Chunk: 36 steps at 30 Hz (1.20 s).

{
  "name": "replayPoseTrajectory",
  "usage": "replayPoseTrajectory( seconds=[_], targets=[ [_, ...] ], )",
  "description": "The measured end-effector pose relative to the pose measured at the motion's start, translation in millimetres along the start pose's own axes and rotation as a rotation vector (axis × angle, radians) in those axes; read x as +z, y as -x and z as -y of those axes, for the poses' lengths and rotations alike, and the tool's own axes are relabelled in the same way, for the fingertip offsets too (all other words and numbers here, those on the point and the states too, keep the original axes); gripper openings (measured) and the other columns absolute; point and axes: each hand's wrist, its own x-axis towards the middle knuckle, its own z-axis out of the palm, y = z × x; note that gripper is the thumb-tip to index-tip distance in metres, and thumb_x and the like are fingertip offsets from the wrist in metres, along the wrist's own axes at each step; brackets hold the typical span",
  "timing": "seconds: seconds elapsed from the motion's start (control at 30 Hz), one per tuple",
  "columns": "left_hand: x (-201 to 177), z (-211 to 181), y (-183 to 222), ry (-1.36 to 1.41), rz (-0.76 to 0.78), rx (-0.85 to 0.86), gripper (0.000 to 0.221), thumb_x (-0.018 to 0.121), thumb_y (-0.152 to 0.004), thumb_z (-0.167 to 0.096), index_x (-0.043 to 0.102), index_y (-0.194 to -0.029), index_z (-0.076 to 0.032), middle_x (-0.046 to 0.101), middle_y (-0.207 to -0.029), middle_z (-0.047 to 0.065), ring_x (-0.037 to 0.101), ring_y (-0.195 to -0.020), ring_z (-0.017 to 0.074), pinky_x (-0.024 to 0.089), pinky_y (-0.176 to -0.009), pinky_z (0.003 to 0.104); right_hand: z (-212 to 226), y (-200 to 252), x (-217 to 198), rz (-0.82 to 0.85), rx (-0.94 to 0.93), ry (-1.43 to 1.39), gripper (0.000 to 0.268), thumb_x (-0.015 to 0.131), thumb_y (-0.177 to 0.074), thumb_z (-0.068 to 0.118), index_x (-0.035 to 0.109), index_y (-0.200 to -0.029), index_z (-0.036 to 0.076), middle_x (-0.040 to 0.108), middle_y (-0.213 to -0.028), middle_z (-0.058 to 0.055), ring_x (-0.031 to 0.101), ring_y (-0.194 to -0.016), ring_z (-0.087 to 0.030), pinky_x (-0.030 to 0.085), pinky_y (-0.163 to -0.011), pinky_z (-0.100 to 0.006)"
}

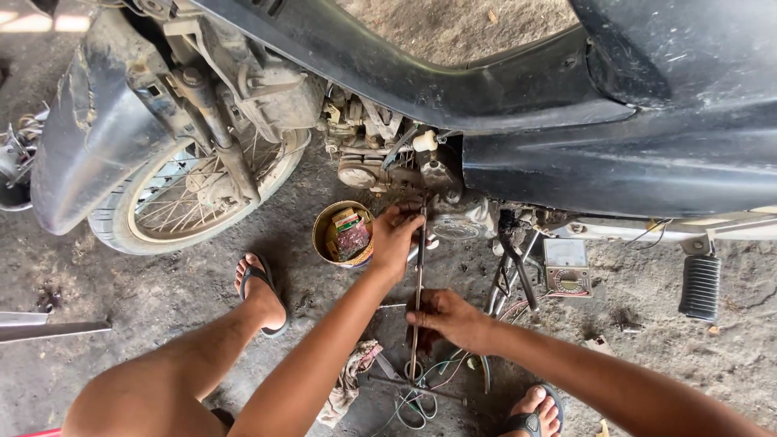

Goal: Repairing motorcycle electrical wiring and engine components using a screwdriver and pliers

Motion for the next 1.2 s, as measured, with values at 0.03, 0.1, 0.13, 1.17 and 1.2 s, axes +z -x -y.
replayPoseTrajectory(
  seconds=[0.03, 0.1, 0.13, 1.17, 1.2],
  targets=[
    [-1, -9, 7, -0.002, 0.002, 0.005, 0.021, 0.075, -0.085, 0.0, 0.064, -0.101, 0.006, 0.066, -0.081, 0.02, 0.068, -0.061, 0.0275, 0.066, -0.048, 0.04, 4, 3, -1, -0.001, -0.005, 0.0, 0.04, 0.08, -0.091, 0.033, 0.073, -0.106, -0.004, 0.075, -0.083, -0.02, 0.073, -0.062, -0.027, 0.064, -0.061, -0.037],
    [-3, -26, 21, -0.01, 0.146, 0.092, 0.019, 0.07, -0.088, 0.003, 0.066, -0.107, 0.004, 0.069, -0.093, 0.012, 0.064, -0.076, 0.0181, 0.058, -0.072, 0.03, 13, 10, -4, 0.158, 0.082, -0.16, 0.036, 0.072, -0.088, 0.024, 0.057, -0.108, -0.003, 0.072, -0.087, -0.017, 0.073, -0.066, -0.027, 0.067, -0.061, -0.037],
    [0, -32, 21, -0.01, 0.148, 0.093, 0.019, 0.07, -0.088, 0.003, 0.066, -0.107, 0.004, 0.069, -0.093, 0.012, 0.064, -0.076, 0.0181, 0.058, -0.072, 0.03, 18, 12, -3, 0.157, 0.081, -0.159, 0.036, 0.072, -0.088, 0.024, 0.057, -0.108, -0.003, 0.072, -0.087, -0.017, 0.073, -0.066, -0.027, 0.067, -0.061, -0.037],
    [12, -70, -1, 0.207, 0.207, -0.148, 0.028, 0.076, -0.092, -0.011, 0.067, -0.112, 0.006, 0.075, -0.093, 0.023, 0.078, -0.075, 0.0291, 0.07, -0.065, 0.039, 37, -8, -8, -0.05, -0.157, -0.443, 0.029, 0.078, -0.09, 0.015, 0.065, -0.096, -0.01, 0.067, -0.072, -0.021, 0.071, -0.054, -0.029, 0.06, -0.043, -0.037],
    [10, -78, 2, 0.191, 0.264, -0.222, 0.027, 0.075, -0.093, -0.013, 0.066, -0.111, 0.006, 0.076, -0.095, 0.024, 0.079, -0.077, 0.0298, 0.069, -0.067, 0.04, 38, -6, -9, -0.034, -0.144, -0.449, 0.029, 0.076, -0.091, 0.017, 0.065, -0.096, -0.009, 0.069, -0.073, -0.021, 0.072, -0.057, -0.029, 0.061, -0.044, -0.037]
  ],
)
